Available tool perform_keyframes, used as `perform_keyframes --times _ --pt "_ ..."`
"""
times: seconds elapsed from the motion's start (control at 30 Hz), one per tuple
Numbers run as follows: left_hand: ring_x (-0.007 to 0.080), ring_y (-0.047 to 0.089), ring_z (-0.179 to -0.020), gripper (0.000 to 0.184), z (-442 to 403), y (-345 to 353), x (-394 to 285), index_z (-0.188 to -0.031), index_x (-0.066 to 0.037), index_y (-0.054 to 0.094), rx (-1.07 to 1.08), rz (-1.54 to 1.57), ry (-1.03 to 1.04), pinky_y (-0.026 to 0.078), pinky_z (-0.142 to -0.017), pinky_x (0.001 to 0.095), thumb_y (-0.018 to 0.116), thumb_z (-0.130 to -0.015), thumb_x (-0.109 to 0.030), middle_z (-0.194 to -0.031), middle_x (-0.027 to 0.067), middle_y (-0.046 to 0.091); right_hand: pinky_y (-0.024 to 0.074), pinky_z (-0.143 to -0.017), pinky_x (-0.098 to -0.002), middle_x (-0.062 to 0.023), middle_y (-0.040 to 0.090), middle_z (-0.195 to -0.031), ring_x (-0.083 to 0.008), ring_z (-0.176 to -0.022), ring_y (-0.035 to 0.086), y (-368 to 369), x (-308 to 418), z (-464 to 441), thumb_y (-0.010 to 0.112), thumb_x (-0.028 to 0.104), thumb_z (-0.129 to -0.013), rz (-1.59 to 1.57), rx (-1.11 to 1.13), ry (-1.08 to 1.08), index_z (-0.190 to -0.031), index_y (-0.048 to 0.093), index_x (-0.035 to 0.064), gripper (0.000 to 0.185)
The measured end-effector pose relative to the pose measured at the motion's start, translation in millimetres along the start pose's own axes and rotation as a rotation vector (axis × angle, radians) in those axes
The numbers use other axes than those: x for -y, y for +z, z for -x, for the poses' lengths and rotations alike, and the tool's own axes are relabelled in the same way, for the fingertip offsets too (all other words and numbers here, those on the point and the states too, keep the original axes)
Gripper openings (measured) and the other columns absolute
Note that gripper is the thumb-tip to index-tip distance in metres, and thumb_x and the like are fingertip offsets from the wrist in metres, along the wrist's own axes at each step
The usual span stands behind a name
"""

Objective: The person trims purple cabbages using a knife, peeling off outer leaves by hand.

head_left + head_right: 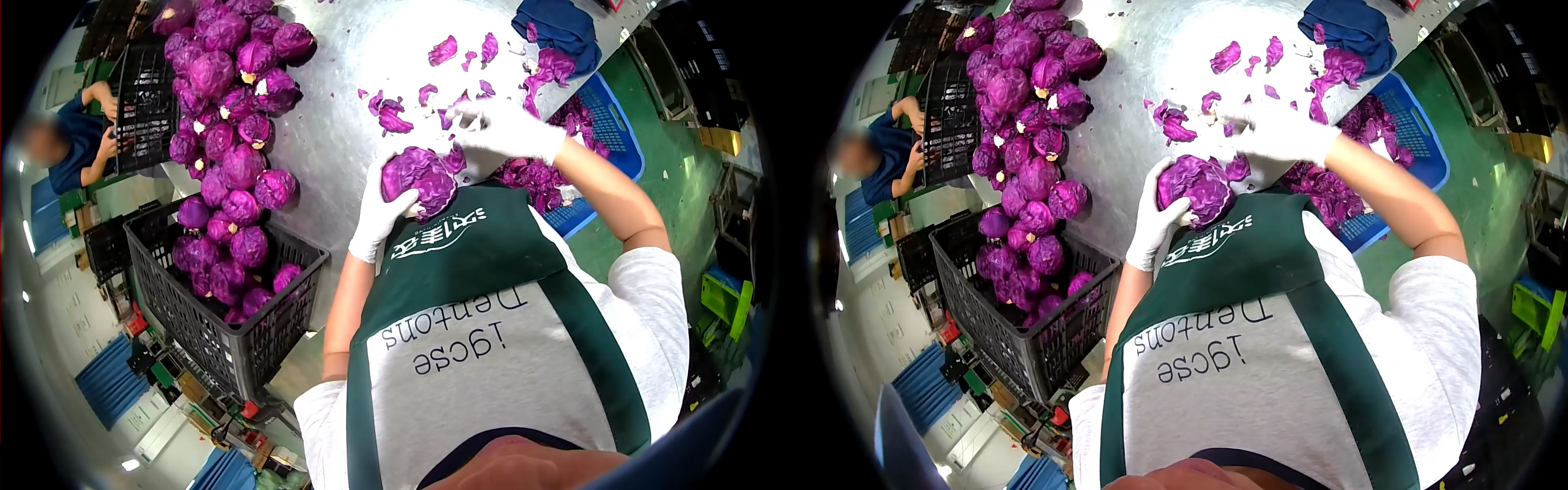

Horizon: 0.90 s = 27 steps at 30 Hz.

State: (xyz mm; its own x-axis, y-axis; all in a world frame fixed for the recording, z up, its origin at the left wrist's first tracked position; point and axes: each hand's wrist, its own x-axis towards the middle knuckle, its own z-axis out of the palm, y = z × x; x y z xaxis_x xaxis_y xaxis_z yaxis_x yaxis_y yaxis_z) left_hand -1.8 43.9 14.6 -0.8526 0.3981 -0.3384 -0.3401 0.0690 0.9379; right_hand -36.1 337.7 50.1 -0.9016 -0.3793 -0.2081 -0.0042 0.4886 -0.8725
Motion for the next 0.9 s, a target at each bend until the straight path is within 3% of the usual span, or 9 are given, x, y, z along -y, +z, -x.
perform_keyframes --times 0.03,0.23,0.33,0.43,0.5,0.63,0.7,0.77,0.9 --pt "0.0256 0.046 -0.127 0.077 1.9 0.3 0.5 -0.141 -0.005 0.039 -0.019 0.06 -0.024 0.037 -0.108 0.0377 0.078 -0.075 -0.011 -0.136 0.014 0.045 0.0484 -0.07 -0.0242 -0.0057 0.064 -0.089 -0.0094 -0.072 0.057 8.9 1.0 0.9 0.07 0.025 -0.086 0.131 0.075 0.007 -0.129 0.056 -0.0005 0.052" --pt "0.0273 0.049 -0.124 0.075 14.7 3.9 -7.0 -0.139 -0.007 0.039 -0.072 0.219 0.023 0.043 -0.105 0.0393 0.076 -0.073 -0.009 -0.134 0.0152 0.047 0.0489 -0.069 -0.0247 -0.0046 0.065 -0.089 -0.0086 -0.072 0.058 54.8 11.7 6.2 0.07 0.021 -0.088 -0.393 0.212 0.327 -0.133 0.055 0.0021 0.051" --pt "0.0275 0.05 -0.123 0.075 17.0 1.2 -0.1 -0.139 -0.007 0.039 -0.09 0.235 0.041 0.042 -0.105 0.0399 0.076 -0.073 -0.012 -0.133 0.0153 0.048 0.05 -0.07 -0.0285 -0.0064 0.068 -0.087 -0.0134 -0.074 0.061 60.0 4.7 0.4 0.067 0.019 -0.088 -0.414 0.211 0.294 -0.131 0.057 0.0041 0.046" --pt "0.0284 0.05 -0.124 0.078 15.1 0.8 6.2 -0.138 -0.006 0.039 -0.114 0.319 0.058 0.041 -0.106 0.0412 0.075 -0.071 -0.021 -0.134 0.0155 0.048 0.0505 -0.073 -0.0341 -0.0123 0.069 -0.088 -0.0211 -0.077 0.065 73.0 -8.2 -3.3 0.062 0.022 -0.086 0.128 -0.105 -0.067 -0.126 0.061 0.0058 0.043" --pt "0.0291 0.049 -0.125 0.08 16.3 0.7 1.7 -0.138 -0.005 0.039 -0.1 0.473 0.066 0.04 -0.107 0.0422 0.074 -0.07 -0.027 -0.135 0.0157 0.048 0.0507 -0.077 -0.0395 -0.02 0.068 -0.094 -0.0259 -0.086 0.067 59.8 -26.2 -17.2 0.057 0.028 -0.085 0.133 -0.141 0.093 -0.115 0.066 0.0044 0.039" --pt "0.0328 0.049 -0.127 0.072 32.0 -16.0 1.4 -0.14 0.003 0.039 0.038 0.769 -0.057 0.038 -0.11 0.0456 0.059 -0.08 -0.032 -0.139 0.0202 0.048 0.0511 -0.081 -0.0402 -0.0191 0.069 -0.096 -0.027 -0.092 0.068 12.3 -36.9 -28.1 0.061 0.029 -0.087 0.205 -0.033 0.434 -0.124 0.059 0.0008 0.046" --pt "0.0344 0.051 -0.126 0.066 31.9 -31.9 20.3 -0.139 0.008 0.039 0.06 0.855 -0.025 0.04 -0.109 0.0472 0.049 -0.087 -0.031 -0.139 0.0225 0.049 0.051 -0.078 -0.0357 -0.0153 0.069 -0.098 -0.022 -0.09 0.066 20.7 -6.9 -20.3 0.065 0.032 -0.089 0.13 -0.184 0.14 -0.133 0.054 0.0035 0.054" --pt "0.0374 0.054 -0.122 0.069 28.0 -47.3 34.6 -0.138 0.004 0.042 0.054 0.62 -0.03 0.043 -0.105 0.0511 0.046 -0.085 -0.038 -0.135 0.0223 0.051 0.048 -0.075 -0.0298 -0.0107 0.065 -0.09 -0.0152 -0.083 0.06 15.5 27.8 -18.6 0.067 0.037 -0.088 -0.232 0.09 0.021 -0.133 0.056 0.007 0.055" --pt "0.0361 0.056 -0.12 0.074 29.9 -27.2 -4.3 -0.14 0.006 0.038 0.107 0.668 -0.188 0.045 -0.104 0.049 0.049 -0.082 -0.038 -0.133 0.0235 0.053 0.0471 -0.073 -0.0315 -0.0082 0.064 -0.081 -0.0172 -0.078 0.06 32.8 81.2 -18.8 0.071 0.043 -0.084 -0.161 0.176 -0.134 -0.117 0.066 0.0055 0.05"
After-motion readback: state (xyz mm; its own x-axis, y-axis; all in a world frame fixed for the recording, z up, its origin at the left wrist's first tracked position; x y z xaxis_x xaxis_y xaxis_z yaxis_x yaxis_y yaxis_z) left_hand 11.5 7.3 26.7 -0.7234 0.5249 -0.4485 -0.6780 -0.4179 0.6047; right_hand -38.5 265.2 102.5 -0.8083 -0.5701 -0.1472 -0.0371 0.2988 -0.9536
